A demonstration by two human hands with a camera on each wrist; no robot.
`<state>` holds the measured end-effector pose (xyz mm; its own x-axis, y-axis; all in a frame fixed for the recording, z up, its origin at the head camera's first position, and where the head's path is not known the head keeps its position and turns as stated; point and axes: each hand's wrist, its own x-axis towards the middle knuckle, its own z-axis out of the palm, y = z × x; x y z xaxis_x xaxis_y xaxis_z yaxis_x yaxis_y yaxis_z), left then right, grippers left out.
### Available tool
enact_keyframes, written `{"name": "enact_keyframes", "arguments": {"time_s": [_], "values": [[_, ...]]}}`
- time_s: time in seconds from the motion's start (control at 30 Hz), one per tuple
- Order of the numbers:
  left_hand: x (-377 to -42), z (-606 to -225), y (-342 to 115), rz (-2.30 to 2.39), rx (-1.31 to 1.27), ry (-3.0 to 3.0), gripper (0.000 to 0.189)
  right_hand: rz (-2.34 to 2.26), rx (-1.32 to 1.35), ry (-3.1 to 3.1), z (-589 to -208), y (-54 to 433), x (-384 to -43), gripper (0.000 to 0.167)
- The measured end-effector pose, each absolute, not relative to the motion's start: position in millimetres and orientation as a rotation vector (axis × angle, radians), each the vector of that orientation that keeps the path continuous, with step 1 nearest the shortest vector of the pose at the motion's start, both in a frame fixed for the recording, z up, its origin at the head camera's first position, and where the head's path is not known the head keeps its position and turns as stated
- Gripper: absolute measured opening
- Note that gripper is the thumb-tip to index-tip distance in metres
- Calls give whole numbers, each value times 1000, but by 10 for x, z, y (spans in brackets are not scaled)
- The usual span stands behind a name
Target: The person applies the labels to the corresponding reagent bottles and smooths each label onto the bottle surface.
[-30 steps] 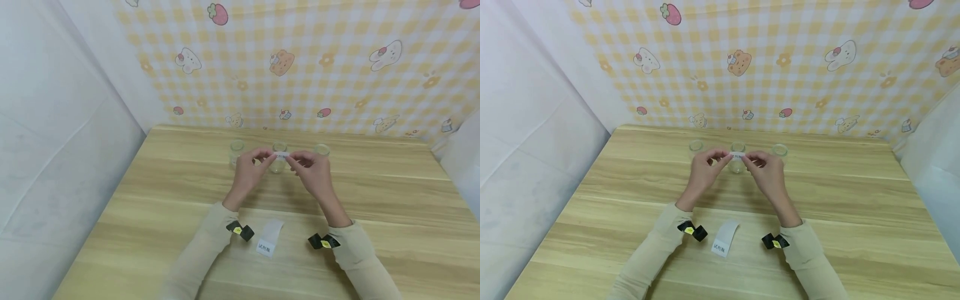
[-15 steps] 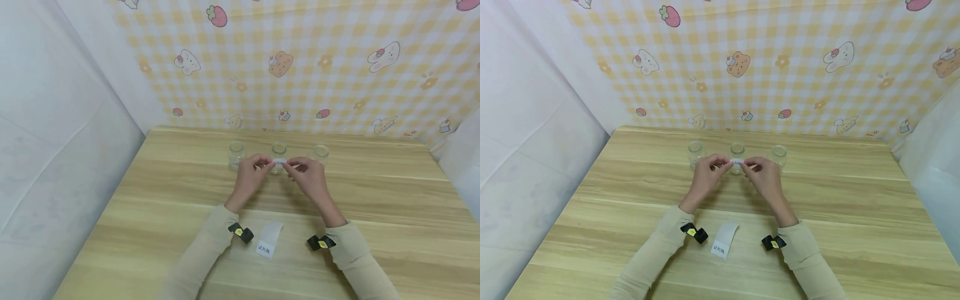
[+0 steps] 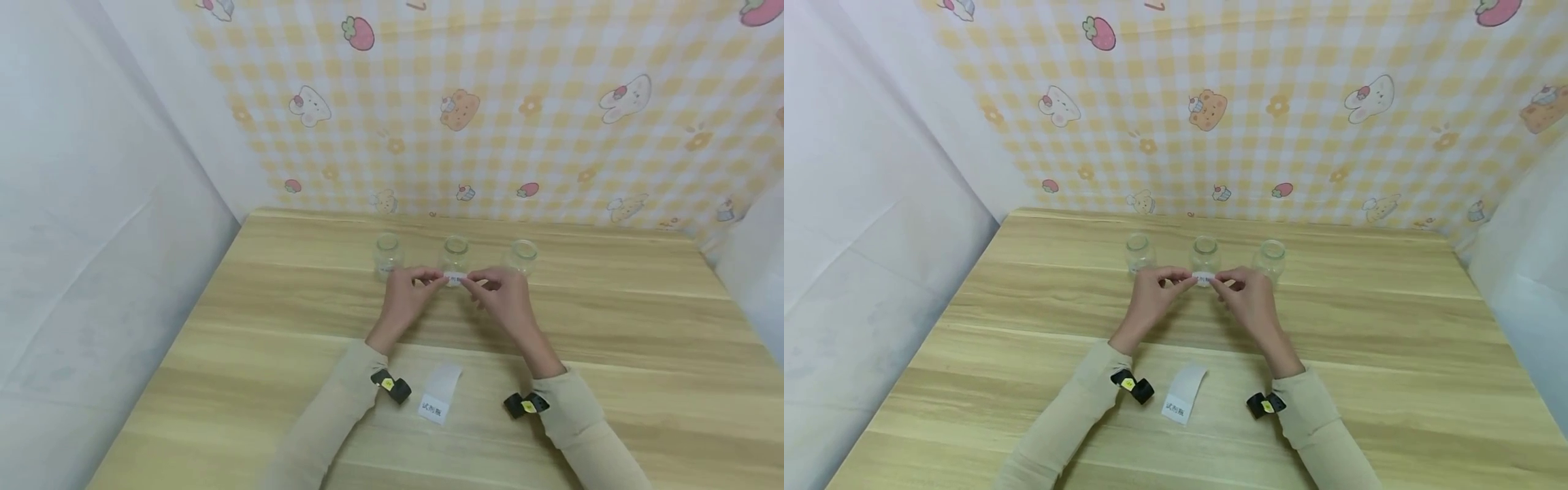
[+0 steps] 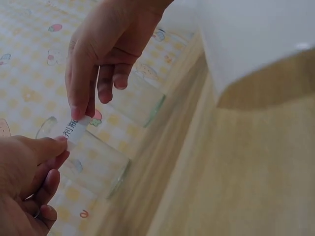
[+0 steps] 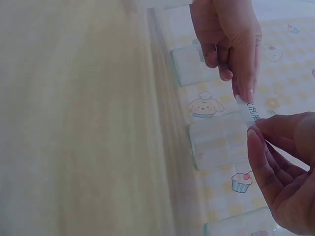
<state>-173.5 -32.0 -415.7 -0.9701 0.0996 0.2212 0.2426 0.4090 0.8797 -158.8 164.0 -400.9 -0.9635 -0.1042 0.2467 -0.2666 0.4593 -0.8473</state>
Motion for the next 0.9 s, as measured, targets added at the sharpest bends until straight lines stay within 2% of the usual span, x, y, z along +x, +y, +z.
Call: {"name": "enact_keyframes", "arguments": {"time_s": [0.43, 0.9], "values": [[-1727, -4284, -320, -1546, -407, -2508, 11, 1564, 315, -2516, -4110, 1631, -1587, 15], [-1730, -4290, -331, -1615, -370, -2504, 15, 1687, 244, -2552, -4126, 1658, -1630, 21]]}}
